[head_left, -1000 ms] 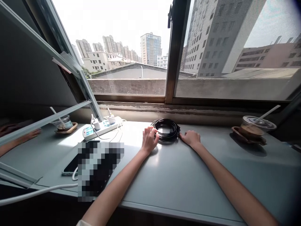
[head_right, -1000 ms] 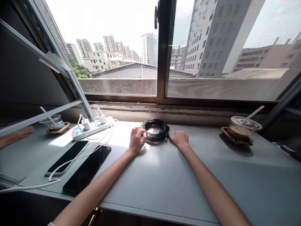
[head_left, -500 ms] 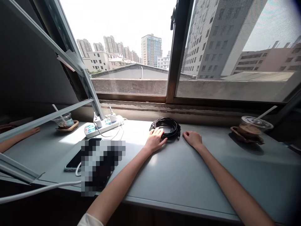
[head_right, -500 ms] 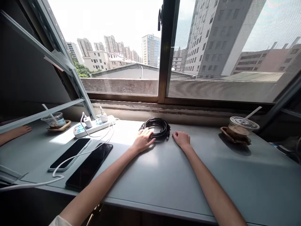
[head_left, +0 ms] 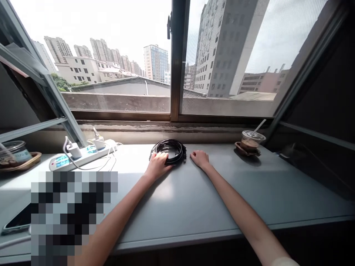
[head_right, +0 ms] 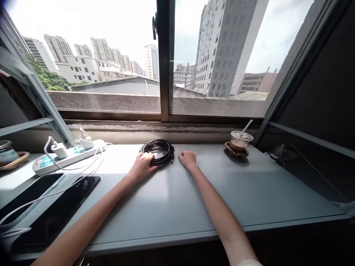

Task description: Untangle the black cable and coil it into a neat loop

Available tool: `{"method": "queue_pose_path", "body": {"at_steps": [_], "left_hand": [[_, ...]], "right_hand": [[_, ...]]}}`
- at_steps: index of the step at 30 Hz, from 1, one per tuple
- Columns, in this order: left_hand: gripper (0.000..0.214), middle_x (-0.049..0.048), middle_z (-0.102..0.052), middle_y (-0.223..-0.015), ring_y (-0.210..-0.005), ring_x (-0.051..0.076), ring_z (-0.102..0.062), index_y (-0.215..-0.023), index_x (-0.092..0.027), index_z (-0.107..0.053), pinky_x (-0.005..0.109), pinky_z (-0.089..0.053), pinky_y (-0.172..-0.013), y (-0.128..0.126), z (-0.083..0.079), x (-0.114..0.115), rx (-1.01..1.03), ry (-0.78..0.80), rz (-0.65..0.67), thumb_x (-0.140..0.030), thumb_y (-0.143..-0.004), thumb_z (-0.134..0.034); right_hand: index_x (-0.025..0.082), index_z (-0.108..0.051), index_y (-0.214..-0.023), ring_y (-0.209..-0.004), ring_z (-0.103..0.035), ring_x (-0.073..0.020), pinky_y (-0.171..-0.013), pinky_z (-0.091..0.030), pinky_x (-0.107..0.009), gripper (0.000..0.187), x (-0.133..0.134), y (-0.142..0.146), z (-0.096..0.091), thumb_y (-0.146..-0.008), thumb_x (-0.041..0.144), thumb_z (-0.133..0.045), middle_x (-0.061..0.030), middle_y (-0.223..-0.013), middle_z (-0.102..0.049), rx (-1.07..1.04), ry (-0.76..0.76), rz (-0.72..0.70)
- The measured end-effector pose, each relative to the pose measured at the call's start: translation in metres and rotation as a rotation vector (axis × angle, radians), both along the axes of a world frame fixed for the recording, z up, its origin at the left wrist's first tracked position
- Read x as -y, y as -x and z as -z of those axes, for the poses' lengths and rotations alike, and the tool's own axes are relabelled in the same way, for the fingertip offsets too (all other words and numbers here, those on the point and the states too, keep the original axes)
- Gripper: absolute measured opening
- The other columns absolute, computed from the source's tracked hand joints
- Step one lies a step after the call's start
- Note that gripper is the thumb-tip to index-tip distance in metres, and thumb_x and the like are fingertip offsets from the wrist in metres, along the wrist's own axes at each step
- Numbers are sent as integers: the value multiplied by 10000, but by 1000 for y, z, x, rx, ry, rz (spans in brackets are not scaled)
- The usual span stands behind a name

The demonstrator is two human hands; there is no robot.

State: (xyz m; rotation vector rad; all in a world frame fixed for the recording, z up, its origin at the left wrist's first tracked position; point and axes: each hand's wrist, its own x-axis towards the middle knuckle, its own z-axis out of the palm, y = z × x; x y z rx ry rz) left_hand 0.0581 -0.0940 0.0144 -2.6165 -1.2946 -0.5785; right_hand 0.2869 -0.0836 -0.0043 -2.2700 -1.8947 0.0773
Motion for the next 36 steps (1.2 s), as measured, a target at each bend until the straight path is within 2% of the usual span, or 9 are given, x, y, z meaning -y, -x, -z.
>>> {"method": "queue_pose_path", "body": {"at_steps": [6, 13, 18, 27, 31, 36], "left_hand": [[372, 60, -614, -739, -760, 250, -578, -673, -177, -516, 399, -342, -823, 1, -5, 6, -40, -1, 17, -526, -797, -544], [389, 83, -623, -838, -794, 247, -567, -752, -178, -558, 358, -376, -733, 1, 2, 10, -108, -48, -11, -561, -812, -535], [383, 63, -634, -854, -821, 237, -573, -786, -187, -591, 353, -383, -733, 1, 3, 10, -126, -52, -20, -564, -819, -531], [347, 67, -649, -793, -827, 243, -585, -729, -184, -627, 360, -396, -755, -1, 3, 6, -126, -22, -70, -525, -769, -577], [362, 81, -663, -862, -887, 261, -581, -755, -186, -656, 359, -404, -797, 9, 4, -1, -125, -12, -164, -541, -753, -586], [396, 147, -654, -949, -960, 317, -565, -866, -138, -681, 396, -385, -853, 35, 3, -12, -90, -5, -404, -505, -759, -577]], "right_hand": [[154, -584, -1091, -922, -592, -165, -813, -511, -369, 275, 0, -1, -1, -917, 354, -511, -74, -1083, -597, -7, -8, -23], [154, -588, -1077, -919, -592, -164, -816, -508, -370, 271, 3, -2, 0, -918, 357, -509, -72, -1071, -601, -36, -14, -44], [153, -592, -1064, -910, -593, -161, -811, -508, -366, 266, 2, -3, 2, -918, 359, -508, -69, -1057, -605, -43, -15, -40], [149, -591, -1059, -889, -595, -157, -797, -511, -360, 271, 3, -4, 3, -918, 364, -507, -66, -1038, -607, -37, -5, -42], [150, -593, -1050, -879, -593, -155, -792, -509, -355, 271, 5, -3, 2, -919, 369, -503, -63, -1029, -608, -47, -14, -40], [147, -592, -1048, -876, -593, -155, -789, -508, -355, 273, 4, -4, 3, -917, 371, -505, -63, -1023, -608, -86, -28, -32]]}}
